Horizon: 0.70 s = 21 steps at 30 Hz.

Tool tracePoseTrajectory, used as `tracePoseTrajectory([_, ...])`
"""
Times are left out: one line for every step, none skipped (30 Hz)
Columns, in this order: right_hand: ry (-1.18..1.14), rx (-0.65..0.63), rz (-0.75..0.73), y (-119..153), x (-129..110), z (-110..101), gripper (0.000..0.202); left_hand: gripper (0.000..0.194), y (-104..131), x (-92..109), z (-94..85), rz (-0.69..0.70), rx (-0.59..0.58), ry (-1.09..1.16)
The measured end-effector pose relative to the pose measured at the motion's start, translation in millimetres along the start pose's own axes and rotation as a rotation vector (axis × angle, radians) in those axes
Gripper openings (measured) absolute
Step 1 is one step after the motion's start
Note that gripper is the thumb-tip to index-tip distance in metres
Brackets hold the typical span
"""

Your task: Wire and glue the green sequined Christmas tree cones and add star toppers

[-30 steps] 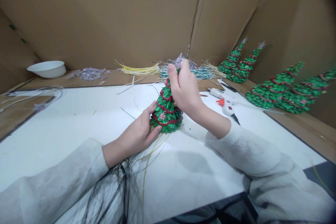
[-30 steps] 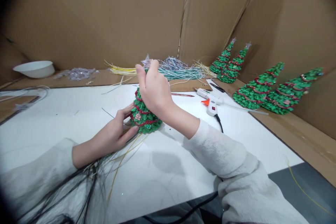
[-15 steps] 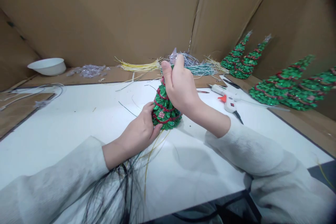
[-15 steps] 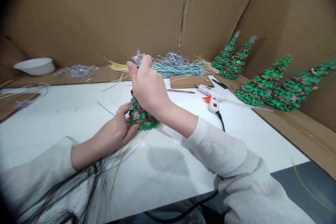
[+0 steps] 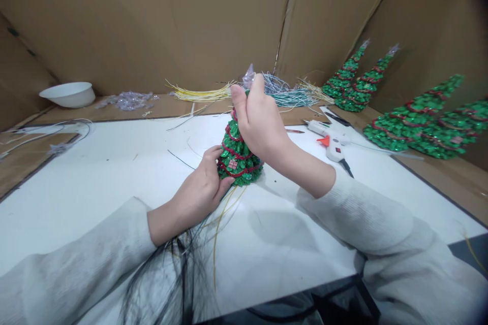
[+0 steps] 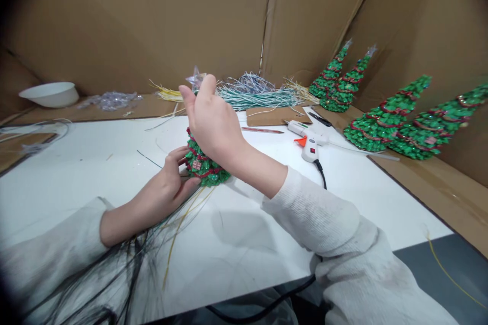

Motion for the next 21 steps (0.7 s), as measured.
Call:
tracePoseTrajectory([0.009, -0.006, 0.002, 0.2, 0.0, 0.1, 0.039, 0.051, 0.0, -0.3, -0.3, 0.014, -0.002, 0.013])
tracePoseTrajectory([0.013, -0.009, 0.0, 0.6, -0.2, 0.3, 0.039, 0.051, 0.0, -0.4, -0.6, 0.029, 0.0, 0.019])
tracePoseTrajectory([0.011, -0.004, -0.002, 1.0, -0.4, 0.6, 0.039, 0.051, -0.1, -0.2, -0.7, 0.039, 0.005, 0.018])
tracePoseTrajectory([0.004, 0.004, -0.005, 1.4, -0.6, 0.8, 0.04, 0.052, -0.1, 0.1, -0.7, 0.043, 0.014, 0.014])
tracePoseTrajectory([-0.008, 0.013, -0.008, 1.7, -0.7, 0.8, 0.04, 0.053, -0.1, 0.4, -0.5, 0.044, 0.021, 0.007])
tracePoseTrajectory([-0.024, 0.021, -0.009, 1.7, -0.6, 0.5, 0.04, 0.054, -0.1, 0.7, -0.2, 0.04, 0.025, -0.001])
tracePoseTrajectory([-0.046, 0.021, -0.013, 1.3, -0.1, -0.3, 0.04, 0.055, 0.0, 0.7, 0.2, 0.033, 0.026, -0.009])
tracePoseTrajectory([-0.074, 0.007, -0.02, 0.3, 0.7, -1.5, 0.041, 0.055, 0.0, 0.4, 0.6, 0.028, 0.028, -0.019])
tracePoseTrajectory([-0.107, -0.016, -0.033, -1.2, 2.0, -3.1, 0.042, 0.055, 0.0, 0.0, 1.0, 0.027, 0.03, -0.026])
tracePoseTrajectory([-0.144, -0.045, -0.051, -3.2, 3.7, -5.1, 0.043, 0.055, 0.0, -0.7, 1.3, 0.025, 0.033, -0.033])
tracePoseTrajectory([-0.183, -0.077, -0.069, -5.6, 6.0, -7.2, 0.045, 0.055, -0.1, -1.5, 1.5, 0.022, 0.036, -0.037])
tracePoseTrajectory([-0.22, -0.11, -0.085, -8.0, 8.7, -9.2, 0.048, 0.054, -0.2, -2.4, 1.7, 0.019, 0.04, -0.038])
tracePoseTrajectory([-0.252, -0.138, -0.097, -10.4, 11.8, -10.9, 0.051, 0.053, -0.2, -3.3, 1.9, 0.016, 0.041, -0.034])
tracePoseTrajectory([-0.277, -0.16, -0.104, -12.3, 15.1, -11.9, 0.054, 0.053, -0.2, -4.0, 2.0, 0.015, 0.039, -0.029])
tracePoseTrajectory([-0.297, -0.178, -0.105, -13.7, 18.4, -12.0, 0.057, 0.052, -0.2, -4.5, 2.1, 0.015, 0.037, -0.026])
tracePoseTrajectory([-0.314, -0.194, -0.103, -14.3, 21.5, -11.1, 0.059, 0.052, -0.2, -4.8, 2.3, 0.013, 0.034, -0.024])
tracePoseTrajectory([-0.336, -0.206, -0.099, -14.2, 24.2, -9.3, 0.06, 0.052, -0.1, -4.8, 2.3, 0.01, 0.031, -0.024])
tracePoseTrajectory([-0.365, -0.215, -0.095, -13.4, 26.4, -6.5, 0.062, 0.053, -0.2, -4.7, 2.3, 0.003, 0.028, -0.027])
tracePoseTrajectory([-0.403, -0.221, -0.089, -11.9, 28.0, -3.1, 0.065, 0.054, -0.3, -4.3, 2.2, -0.003, 0.028, -0.03])
tracePoseTrajectory([-0.448, -0.219, -0.078, -10.1, 29.0, 0.7, 0.067, 0.054, -0.6, -3.8, 2.1, -0.007, 0.031, -0.031])
tracePoseTrajectory([-0.49, -0.209, -0.062, -8.2, 29.6, 4.5, 0.07, 0.054, -1.0, -3.1, 1.9, -0.007, 0.032, -0.03])
Point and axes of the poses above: each hand's wrist, its own y-axis away from the middle knuckle, its own z-axis out of the palm, x = y × z, the point moved 1 cm from there along -y, towards the middle knuckle, and after that the axes turned 2 degrees about -z, right-handed, at the moved point
